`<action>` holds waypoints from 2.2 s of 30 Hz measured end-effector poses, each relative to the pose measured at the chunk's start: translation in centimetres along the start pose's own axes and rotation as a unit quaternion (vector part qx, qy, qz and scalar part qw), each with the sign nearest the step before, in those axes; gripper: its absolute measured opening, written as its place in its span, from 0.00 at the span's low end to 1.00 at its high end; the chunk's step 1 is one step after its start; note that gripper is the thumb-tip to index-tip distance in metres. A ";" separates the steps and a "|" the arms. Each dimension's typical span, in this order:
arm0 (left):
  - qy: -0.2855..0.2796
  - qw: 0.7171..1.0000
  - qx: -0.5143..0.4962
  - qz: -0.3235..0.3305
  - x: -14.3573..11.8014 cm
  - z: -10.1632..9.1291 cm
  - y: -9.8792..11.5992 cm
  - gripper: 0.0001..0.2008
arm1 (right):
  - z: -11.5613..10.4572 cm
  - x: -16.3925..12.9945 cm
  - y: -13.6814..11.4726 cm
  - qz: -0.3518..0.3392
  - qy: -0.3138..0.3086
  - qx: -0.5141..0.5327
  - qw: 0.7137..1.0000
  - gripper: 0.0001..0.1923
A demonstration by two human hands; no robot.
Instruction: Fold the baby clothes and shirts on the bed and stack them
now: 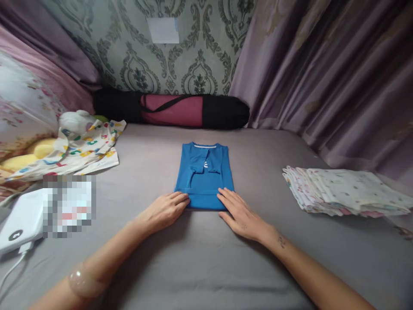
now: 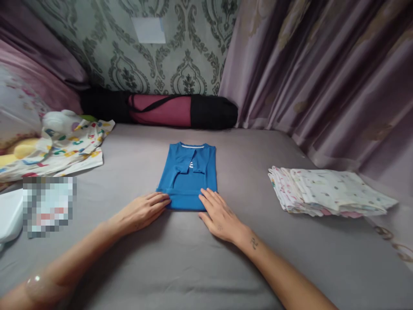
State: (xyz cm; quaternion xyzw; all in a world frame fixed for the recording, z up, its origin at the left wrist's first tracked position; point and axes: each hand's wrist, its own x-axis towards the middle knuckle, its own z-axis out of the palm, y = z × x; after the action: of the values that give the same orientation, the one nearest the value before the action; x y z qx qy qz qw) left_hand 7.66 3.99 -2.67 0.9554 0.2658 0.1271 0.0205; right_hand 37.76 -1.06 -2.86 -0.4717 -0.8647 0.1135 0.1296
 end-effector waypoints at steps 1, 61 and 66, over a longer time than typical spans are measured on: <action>0.001 1.000 -0.005 -0.002 0.2 -0.1 0.0 0.15 | 0.1 0.1 0.0 -0.001 0.006 -0.004 1.000 0.29; 0.108 0.861 -0.057 -0.494 9.4 2.8 -5.9 0.16 | -0.2 11.1 4.2 0.422 0.100 -0.023 0.901 0.21; 0.028 0.865 0.013 -0.501 9.8 2.8 -5.6 0.17 | 0.1 11.7 4.2 0.433 0.070 -0.065 0.896 0.21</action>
State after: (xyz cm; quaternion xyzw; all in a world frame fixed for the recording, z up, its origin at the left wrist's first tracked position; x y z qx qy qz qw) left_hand 13.59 13.92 -3.69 0.6902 0.7105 0.1231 0.0611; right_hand 34.96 11.03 -2.94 -0.8135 -0.5693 0.0690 0.0971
